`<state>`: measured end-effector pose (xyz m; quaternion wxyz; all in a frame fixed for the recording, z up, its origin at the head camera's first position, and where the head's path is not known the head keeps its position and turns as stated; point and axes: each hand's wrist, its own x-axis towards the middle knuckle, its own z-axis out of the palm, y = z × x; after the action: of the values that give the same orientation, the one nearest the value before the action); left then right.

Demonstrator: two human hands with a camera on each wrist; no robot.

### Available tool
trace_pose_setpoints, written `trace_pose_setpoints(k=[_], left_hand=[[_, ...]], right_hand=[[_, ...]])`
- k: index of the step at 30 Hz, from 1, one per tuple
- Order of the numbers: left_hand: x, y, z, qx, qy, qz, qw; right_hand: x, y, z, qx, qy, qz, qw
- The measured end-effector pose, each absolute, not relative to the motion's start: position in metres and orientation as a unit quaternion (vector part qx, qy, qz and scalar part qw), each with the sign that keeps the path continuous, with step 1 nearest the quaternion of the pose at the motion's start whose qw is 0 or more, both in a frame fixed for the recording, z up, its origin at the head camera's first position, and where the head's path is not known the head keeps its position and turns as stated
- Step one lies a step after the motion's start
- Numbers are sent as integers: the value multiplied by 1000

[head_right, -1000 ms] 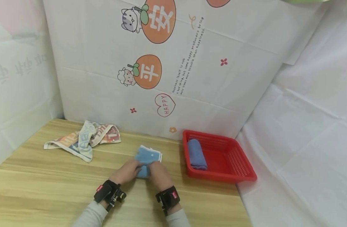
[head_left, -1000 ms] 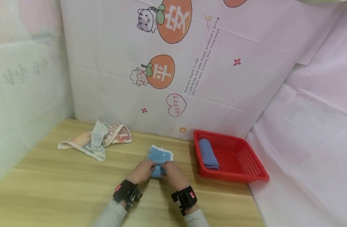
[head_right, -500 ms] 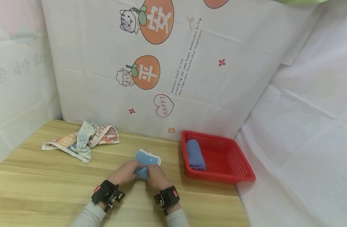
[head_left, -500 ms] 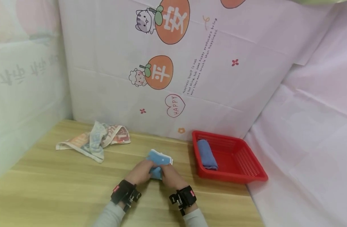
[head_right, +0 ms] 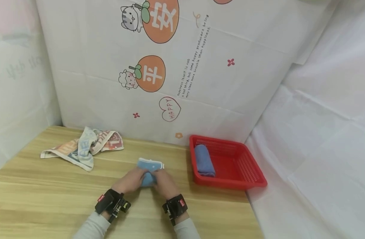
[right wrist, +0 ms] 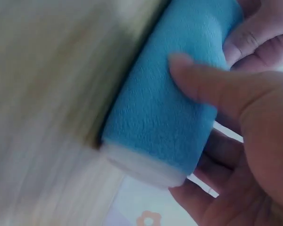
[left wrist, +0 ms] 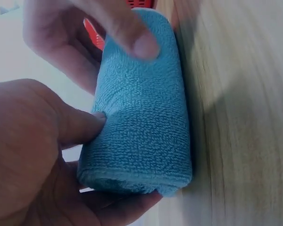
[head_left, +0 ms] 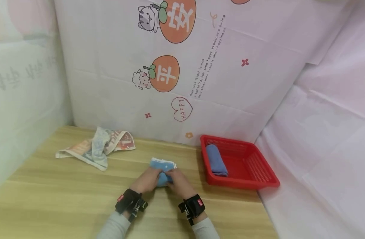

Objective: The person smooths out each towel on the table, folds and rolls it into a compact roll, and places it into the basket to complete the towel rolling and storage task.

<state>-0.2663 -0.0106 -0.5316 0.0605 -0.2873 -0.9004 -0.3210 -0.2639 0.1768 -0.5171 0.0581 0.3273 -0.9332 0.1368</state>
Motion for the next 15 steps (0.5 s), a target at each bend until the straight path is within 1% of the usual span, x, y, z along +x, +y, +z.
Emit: trace_pose_setpoints(k=[4,6,11,13,15], left_hand=[[-267,-14,-527,-286,-903,-313,67],[-267,-17,-525,-292,-898,-321,65],[-269,-22,-522,-318,-881,-348,17],[-271,-22,-522,-329,-874,-357,-2],[-272,-22,-522,-335,-871,-361,-14]], right_hand=[[-268,173,-519,336,-928,152,43],[-269,172,-520,328,-930,165,19],[-270,172,-524,288,-939,187,-20],[-270,173,-525,280,-941,190,-23],[-269,174,-524,282,-940,193,-13]])
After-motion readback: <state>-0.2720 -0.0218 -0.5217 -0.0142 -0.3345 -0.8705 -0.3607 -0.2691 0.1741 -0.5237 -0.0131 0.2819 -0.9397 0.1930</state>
